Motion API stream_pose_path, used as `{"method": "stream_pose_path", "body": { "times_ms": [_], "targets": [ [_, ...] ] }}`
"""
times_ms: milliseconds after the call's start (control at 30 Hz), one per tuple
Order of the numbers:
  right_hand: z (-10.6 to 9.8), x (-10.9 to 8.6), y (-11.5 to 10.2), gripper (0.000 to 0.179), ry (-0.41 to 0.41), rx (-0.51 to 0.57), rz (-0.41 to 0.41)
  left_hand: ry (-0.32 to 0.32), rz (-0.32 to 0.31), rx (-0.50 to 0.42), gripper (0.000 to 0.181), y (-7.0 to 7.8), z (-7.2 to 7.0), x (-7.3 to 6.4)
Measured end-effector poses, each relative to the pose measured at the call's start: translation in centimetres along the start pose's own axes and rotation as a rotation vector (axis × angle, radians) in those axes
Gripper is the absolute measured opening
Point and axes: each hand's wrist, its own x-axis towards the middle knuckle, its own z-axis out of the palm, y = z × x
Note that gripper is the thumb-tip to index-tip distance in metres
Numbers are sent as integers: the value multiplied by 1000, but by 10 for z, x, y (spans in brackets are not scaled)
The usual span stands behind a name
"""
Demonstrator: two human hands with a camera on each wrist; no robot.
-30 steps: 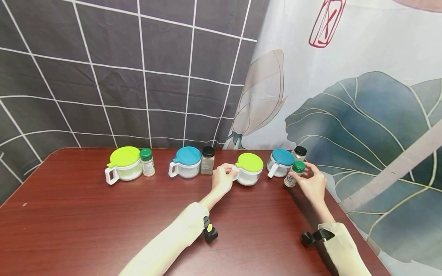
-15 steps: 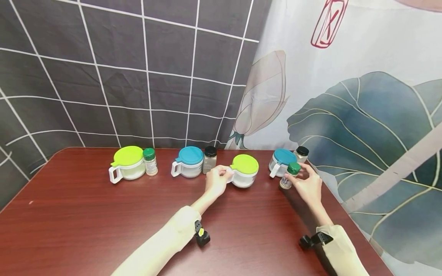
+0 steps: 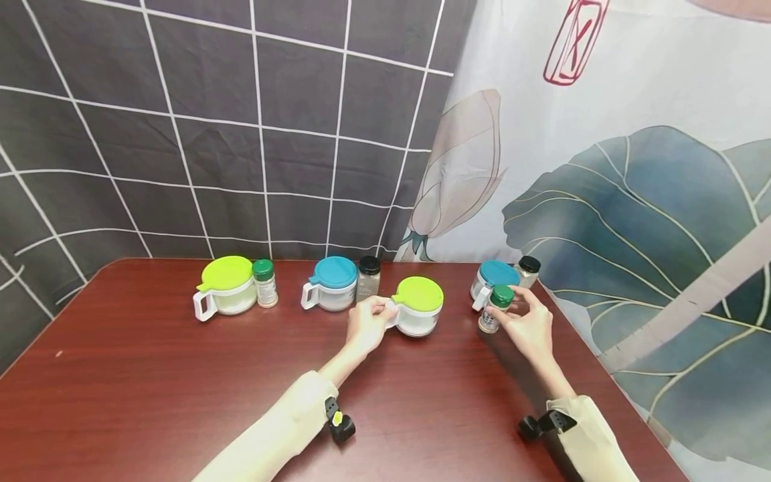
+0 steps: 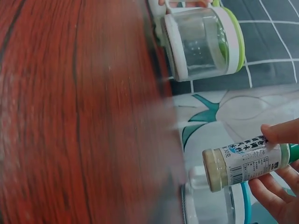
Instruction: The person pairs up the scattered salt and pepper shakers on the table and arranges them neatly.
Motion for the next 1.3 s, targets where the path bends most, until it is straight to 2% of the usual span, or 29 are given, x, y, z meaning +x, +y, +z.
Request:
{"method": "stream_pose_path", "body": {
  "times_ms": [200, 467, 700, 900, 1300],
  "targets": [
    [4, -3, -7, 53, -22, -2, -4, -4, 2, -9, 15, -3, -10, -4],
    [10, -4, -18, 53, -34, 8, -62, -4, -16, 26, 18, -6, -25, -8],
    [18, -7, -26, 53, -62, 3, -86, -20, -45, -11, 20, -8, -38, -13],
    [24, -11, -30, 55, -104, 21, -83, -24, -25, -36, 20, -9, -49, -18],
    [41, -16, -45, 51, -177, 102, -76, -17, -43, -55, 13, -15, -72, -29]
  ]
}}
